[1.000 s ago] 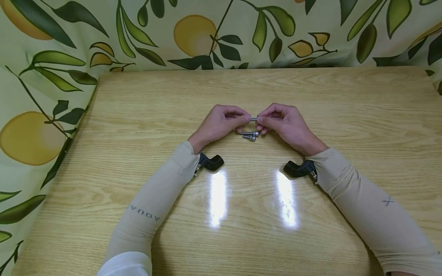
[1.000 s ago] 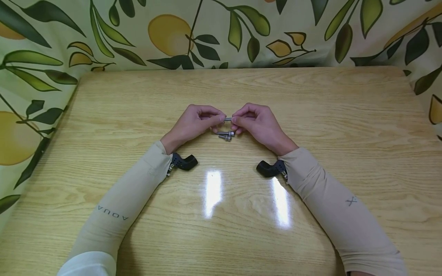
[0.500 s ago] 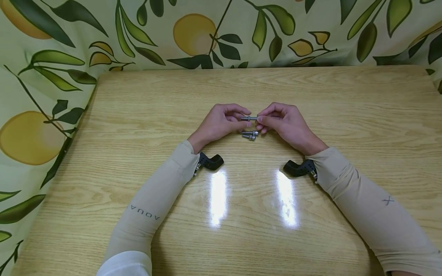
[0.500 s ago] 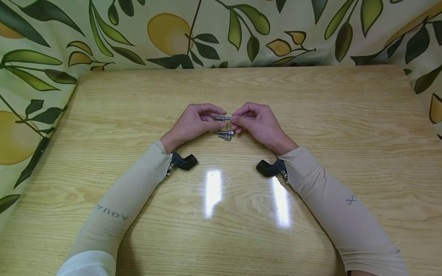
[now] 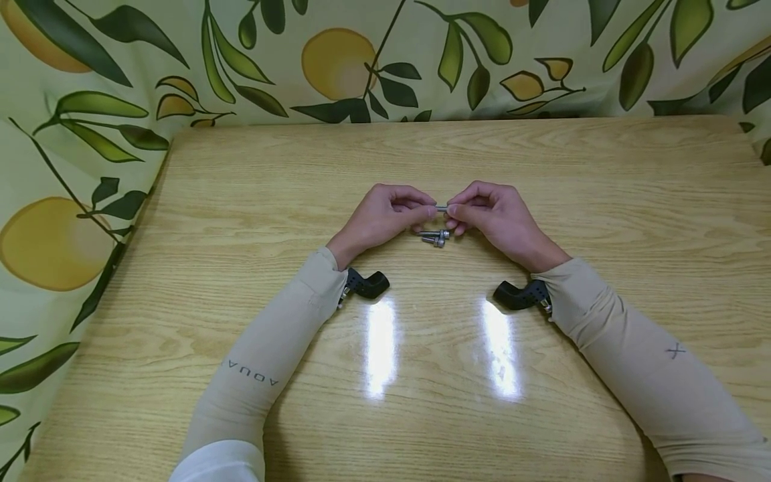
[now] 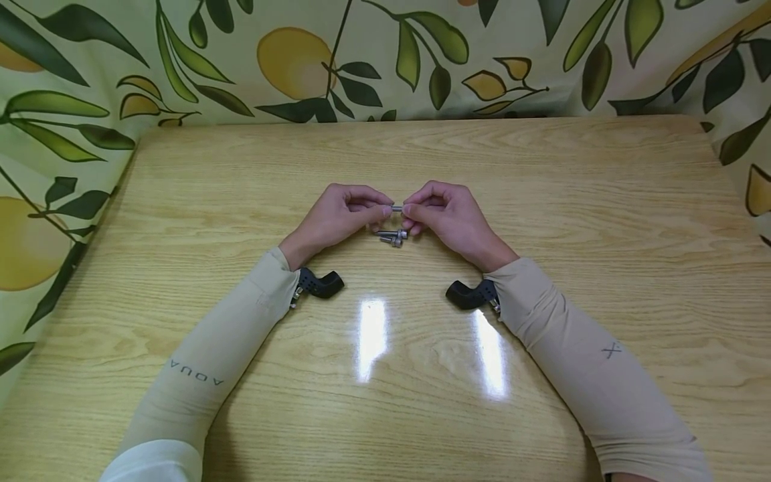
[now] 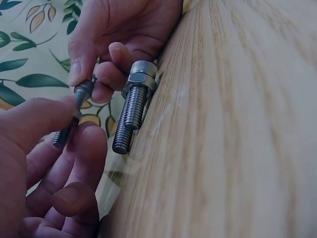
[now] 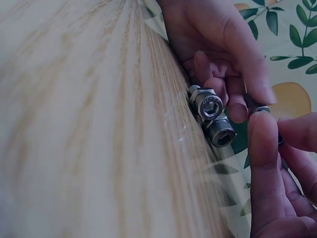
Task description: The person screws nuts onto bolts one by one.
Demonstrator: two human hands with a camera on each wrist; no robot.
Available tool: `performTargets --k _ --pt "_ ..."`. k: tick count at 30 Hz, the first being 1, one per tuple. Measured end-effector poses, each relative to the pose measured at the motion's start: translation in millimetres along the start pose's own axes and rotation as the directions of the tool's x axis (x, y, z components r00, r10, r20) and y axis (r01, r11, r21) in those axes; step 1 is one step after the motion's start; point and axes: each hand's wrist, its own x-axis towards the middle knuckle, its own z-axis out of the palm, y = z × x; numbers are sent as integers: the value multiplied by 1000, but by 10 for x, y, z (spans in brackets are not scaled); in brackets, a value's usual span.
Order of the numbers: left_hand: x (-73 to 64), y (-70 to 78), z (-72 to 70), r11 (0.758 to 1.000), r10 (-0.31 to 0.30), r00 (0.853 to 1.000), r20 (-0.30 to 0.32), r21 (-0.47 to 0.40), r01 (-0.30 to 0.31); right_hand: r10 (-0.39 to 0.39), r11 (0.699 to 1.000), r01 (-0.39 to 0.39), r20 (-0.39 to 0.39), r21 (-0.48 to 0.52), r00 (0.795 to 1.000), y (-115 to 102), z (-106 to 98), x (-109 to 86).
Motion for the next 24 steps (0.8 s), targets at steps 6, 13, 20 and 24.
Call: performTargets --k 6,13,20,24 --pt "5 -5 6 1000 -4 1000 5 -7 4 -7 1000 7 -2 1 1000 7 1 -3" --pt "2 -5 7 1000 7 1000 3 1 -7 -11 1000 11 -4 -11 1000 8 1 -8" --pt "2 -7 2 1000 10 1000 0 13 -10 -1 1000 1 -2 -15 1000 3 3 -8" --pt "3 -9 -1 1000 6 1000 1 11 -6 0 1000 0 0 -21 1000 2 7 -5"
